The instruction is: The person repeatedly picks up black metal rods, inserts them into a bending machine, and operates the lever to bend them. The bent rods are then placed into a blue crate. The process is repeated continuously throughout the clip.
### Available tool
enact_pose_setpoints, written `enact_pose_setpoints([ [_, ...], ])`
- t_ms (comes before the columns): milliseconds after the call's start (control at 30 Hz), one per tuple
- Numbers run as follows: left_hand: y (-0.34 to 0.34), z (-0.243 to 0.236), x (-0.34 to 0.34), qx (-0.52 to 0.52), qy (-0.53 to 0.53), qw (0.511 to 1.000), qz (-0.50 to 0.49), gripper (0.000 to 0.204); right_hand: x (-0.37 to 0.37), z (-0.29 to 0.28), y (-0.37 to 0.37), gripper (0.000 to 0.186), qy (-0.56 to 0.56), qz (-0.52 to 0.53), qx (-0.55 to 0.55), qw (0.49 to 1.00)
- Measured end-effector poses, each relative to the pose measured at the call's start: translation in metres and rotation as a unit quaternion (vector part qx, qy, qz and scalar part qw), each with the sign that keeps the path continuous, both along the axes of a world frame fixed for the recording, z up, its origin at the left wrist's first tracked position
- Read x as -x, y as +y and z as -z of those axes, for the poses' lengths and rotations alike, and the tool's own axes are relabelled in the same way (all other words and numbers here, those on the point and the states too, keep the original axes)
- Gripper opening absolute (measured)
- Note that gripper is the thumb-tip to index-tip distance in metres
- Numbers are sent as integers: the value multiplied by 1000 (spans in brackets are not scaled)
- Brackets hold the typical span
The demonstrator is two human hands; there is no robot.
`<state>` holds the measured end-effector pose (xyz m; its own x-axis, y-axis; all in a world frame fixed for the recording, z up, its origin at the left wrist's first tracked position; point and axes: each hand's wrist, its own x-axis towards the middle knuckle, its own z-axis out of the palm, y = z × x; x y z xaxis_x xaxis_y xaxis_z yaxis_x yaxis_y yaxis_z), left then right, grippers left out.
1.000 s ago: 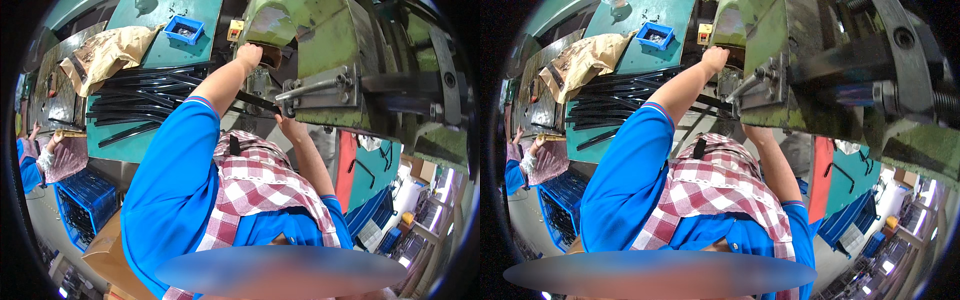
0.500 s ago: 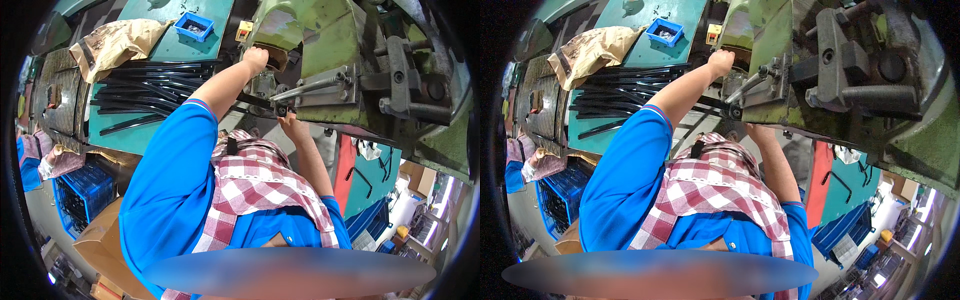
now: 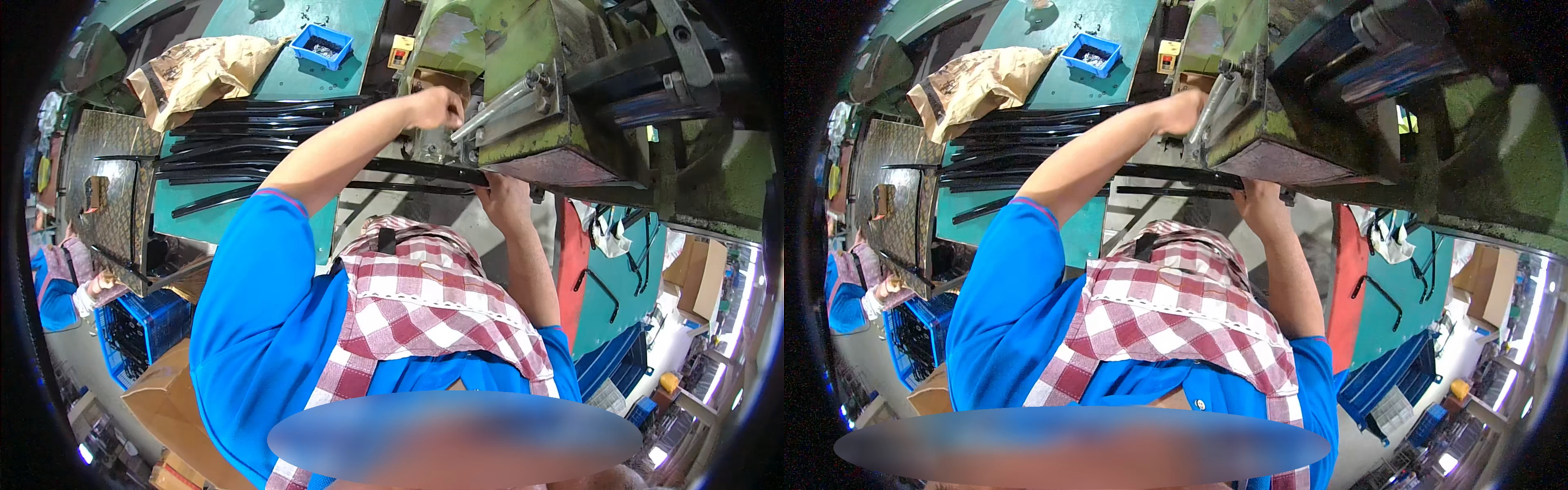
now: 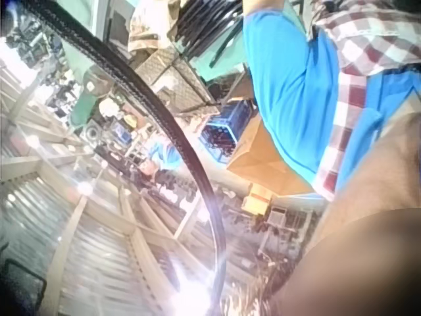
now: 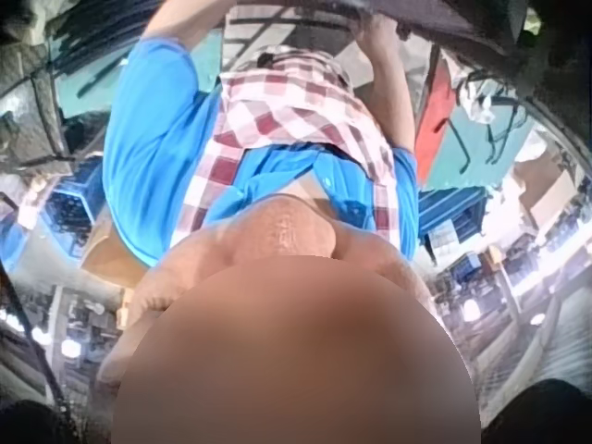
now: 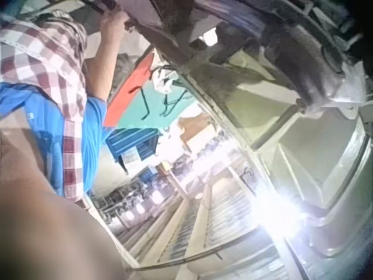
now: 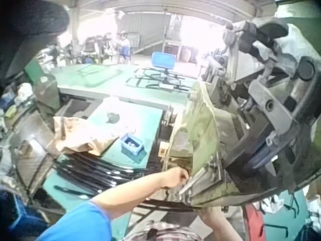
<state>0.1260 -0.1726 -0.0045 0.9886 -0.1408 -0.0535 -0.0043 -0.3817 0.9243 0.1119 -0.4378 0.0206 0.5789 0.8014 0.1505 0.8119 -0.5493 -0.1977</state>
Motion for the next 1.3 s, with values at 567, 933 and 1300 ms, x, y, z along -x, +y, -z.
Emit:
enact_pose_setpoints([
  [567,-16,11,91,-100,93,974,-179,36,-14,6,26,34,134,-110,-20,985],
  [933,-13,-29,109,-182,123,971,-99,42,-28,6,84,56,124,-109,65,984],
  [1300,-19,-20,108,-110,106,987,-48,43,-34,37,56,52,-59,-145,94,983],
])
